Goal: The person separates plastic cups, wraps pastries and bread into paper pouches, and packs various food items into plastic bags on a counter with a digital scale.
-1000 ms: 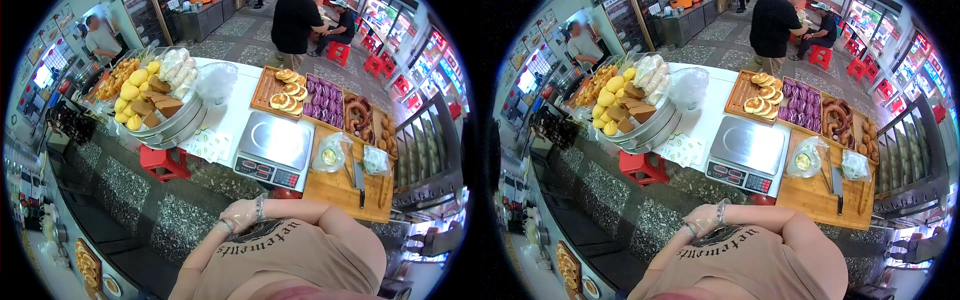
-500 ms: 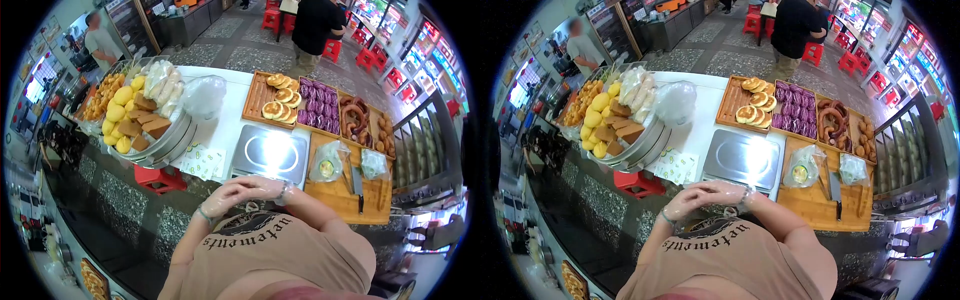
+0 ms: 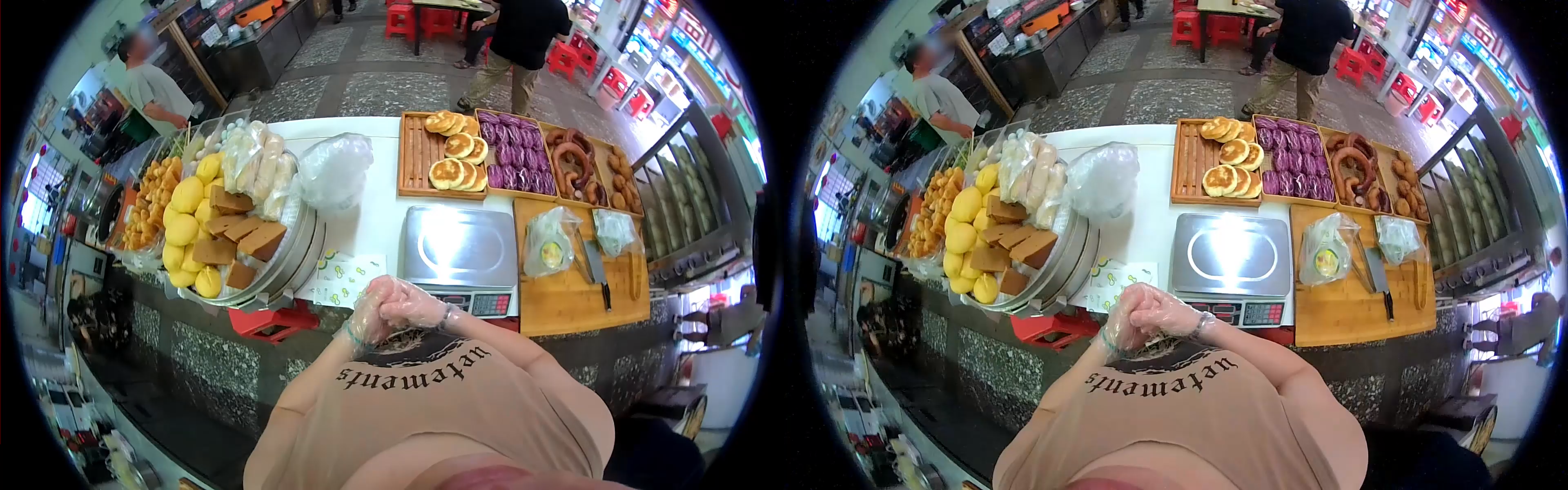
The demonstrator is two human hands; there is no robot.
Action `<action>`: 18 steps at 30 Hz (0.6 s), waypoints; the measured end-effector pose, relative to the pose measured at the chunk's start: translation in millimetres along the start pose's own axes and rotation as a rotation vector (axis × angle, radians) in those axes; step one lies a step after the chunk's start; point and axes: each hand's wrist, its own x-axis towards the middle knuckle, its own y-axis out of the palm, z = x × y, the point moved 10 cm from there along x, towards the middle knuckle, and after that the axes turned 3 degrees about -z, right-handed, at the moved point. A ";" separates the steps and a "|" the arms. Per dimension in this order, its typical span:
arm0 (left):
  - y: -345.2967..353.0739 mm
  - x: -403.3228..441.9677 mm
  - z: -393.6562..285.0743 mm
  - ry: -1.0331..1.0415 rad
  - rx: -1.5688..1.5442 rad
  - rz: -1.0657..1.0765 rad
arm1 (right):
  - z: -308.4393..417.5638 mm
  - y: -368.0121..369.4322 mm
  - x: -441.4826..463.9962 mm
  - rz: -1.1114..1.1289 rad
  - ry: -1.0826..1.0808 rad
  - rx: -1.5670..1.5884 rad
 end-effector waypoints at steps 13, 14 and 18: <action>-64.2 -0.5 -48.1 0.136 0.255 -0.022 | 7.5 -25.5 41.5 -0.620 -0.431 -0.536; -62.1 -3.5 -52.9 0.099 0.318 -0.025 | 27.2 -31.1 26.3 -0.808 -0.595 -0.558; -67.9 -8.7 -65.2 0.131 0.374 -0.009 | 41.1 -69.5 -10.4 -0.970 -0.646 -0.155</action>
